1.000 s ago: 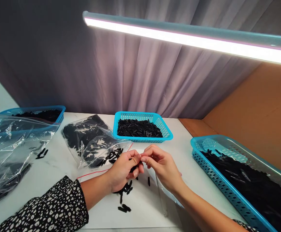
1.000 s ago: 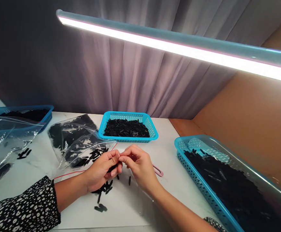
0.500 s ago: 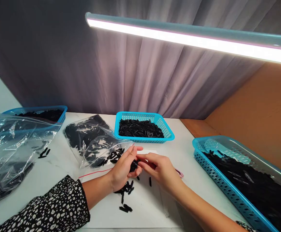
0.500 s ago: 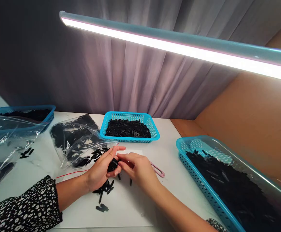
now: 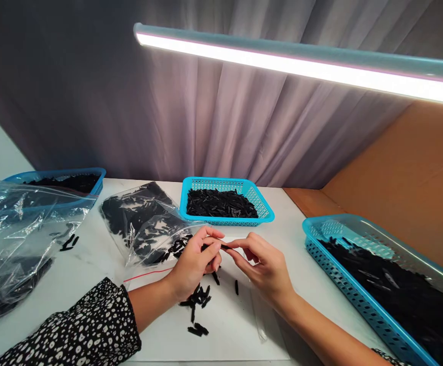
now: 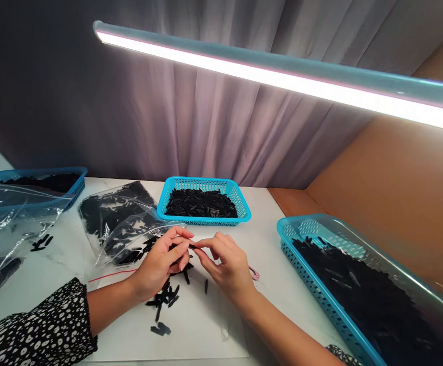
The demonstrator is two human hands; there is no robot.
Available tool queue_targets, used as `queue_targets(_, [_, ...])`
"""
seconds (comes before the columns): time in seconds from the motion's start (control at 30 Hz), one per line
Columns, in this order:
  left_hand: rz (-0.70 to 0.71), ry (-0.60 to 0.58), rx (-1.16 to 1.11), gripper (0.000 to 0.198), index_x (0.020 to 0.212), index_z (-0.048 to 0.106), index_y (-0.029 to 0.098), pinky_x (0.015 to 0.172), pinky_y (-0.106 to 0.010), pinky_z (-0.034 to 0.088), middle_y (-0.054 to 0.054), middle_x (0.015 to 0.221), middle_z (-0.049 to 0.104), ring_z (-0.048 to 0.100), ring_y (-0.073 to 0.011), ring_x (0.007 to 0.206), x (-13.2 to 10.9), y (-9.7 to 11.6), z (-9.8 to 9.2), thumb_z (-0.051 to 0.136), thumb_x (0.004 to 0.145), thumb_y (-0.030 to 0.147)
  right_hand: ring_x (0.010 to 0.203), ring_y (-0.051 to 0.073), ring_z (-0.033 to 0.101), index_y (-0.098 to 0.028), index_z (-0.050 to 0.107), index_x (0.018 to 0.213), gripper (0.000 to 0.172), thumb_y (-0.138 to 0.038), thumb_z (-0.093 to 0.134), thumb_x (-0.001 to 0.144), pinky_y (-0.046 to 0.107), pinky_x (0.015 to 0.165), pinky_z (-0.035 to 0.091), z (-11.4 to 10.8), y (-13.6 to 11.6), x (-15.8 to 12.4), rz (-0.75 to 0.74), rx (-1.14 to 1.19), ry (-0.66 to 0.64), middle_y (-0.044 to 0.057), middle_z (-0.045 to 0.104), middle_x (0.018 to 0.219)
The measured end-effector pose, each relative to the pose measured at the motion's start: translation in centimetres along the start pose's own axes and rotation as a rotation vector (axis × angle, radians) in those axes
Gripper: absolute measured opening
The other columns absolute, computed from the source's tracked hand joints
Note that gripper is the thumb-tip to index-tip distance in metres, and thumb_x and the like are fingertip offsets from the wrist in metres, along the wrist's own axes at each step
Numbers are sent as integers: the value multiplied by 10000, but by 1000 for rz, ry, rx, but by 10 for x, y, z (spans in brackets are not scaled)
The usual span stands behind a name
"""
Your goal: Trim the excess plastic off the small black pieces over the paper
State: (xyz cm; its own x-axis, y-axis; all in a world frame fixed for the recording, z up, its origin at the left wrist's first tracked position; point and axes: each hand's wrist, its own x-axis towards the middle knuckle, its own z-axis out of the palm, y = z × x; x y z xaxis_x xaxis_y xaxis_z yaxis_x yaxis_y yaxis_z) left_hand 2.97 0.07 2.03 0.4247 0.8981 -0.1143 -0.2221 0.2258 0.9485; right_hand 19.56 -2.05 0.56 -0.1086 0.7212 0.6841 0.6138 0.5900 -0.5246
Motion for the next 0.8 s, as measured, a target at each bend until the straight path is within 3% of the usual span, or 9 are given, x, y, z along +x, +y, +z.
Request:
queue_targets(0.23, [68, 68, 79, 278, 934, 555, 205, 531, -205, 321, 71, 572, 513, 430, -87, 518, -3, 4, 3, 668, 806, 424, 485, 124, 419, -212, 754, 895, 159, -316, 635, 885, 258, 470, 362, 1, -1, -1, 210, 204, -37, -33, 481, 576])
queue_targets(0.37, [32, 32, 72, 321, 892, 534, 207, 433, -201, 233, 41, 578, 604, 365, -59, 387, -1, 2, 2, 610, 829, 513, 529, 142, 467, -199, 747, 797, 230, -395, 644, 861, 274, 508, 395, 0, -1, 1, 394, 352, -10, 5, 583, 615])
queue_targets(0.47, [-36, 19, 100, 406, 739, 510, 200, 399, -224, 113, 86, 361, 401, 207, -54, 330, 1, 0, 0, 499, 873, 583, 573, 154, 485, -190, 720, 746, 280, -454, 666, 821, 282, 548, 413, -2, -2, 3, 552, 465, 4, 14, 616, 630])
queue_targets(0.53, [-95, 9, 84, 454, 679, 494, 195, 407, -234, 83, 105, 346, 283, 151, -54, 354, 1, 2, 0, 455, 887, 597, 599, 157, 490, -187, 709, 723, 296, -474, 686, 793, 286, 575, 420, -2, -3, 4, 607, 537, 9, 16, 622, 645])
queue_targets(0.6, [-161, -18, 12, 383, 721, 515, 184, 422, -232, 81, 88, 426, 357, 172, -49, 387, 1, 4, 0, 485, 884, 529, 602, 156, 481, -188, 700, 707, 304, -485, 703, 772, 290, 585, 416, -2, -3, 5, 634, 592, 16, 10, 608, 634])
queue_targets(0.67, [-219, -32, -83, 175, 814, 537, 178, 441, -218, 119, 56, 569, 480, 271, -46, 440, 0, 5, 1, 594, 810, 344, 576, 147, 453, -190, 697, 701, 303, -486, 713, 761, 288, 574, 401, -1, -2, 5, 646, 621, 23, -7, 572, 596])
queue_targets(0.73, [-257, -38, -139, 226, 897, 543, 173, 463, -207, 176, 20, 717, 565, 389, -53, 521, 0, 5, 2, 632, 689, 166, 553, 137, 424, -190, 697, 698, 296, -478, 717, 761, 283, 560, 383, -1, -1, 5, 648, 637, 29, -22, 533, 566])
queue_targets(0.8, [-253, -35, -126, 296, 945, 547, 159, 479, -210, 206, -12, 793, 608, 436, -60, 563, 1, 3, 3, 627, 663, 119, 551, 131, 409, -187, 696, 695, 289, -467, 724, 759, 277, 554, 366, -1, 0, 5, 649, 646, 34, -28, 512, 562])
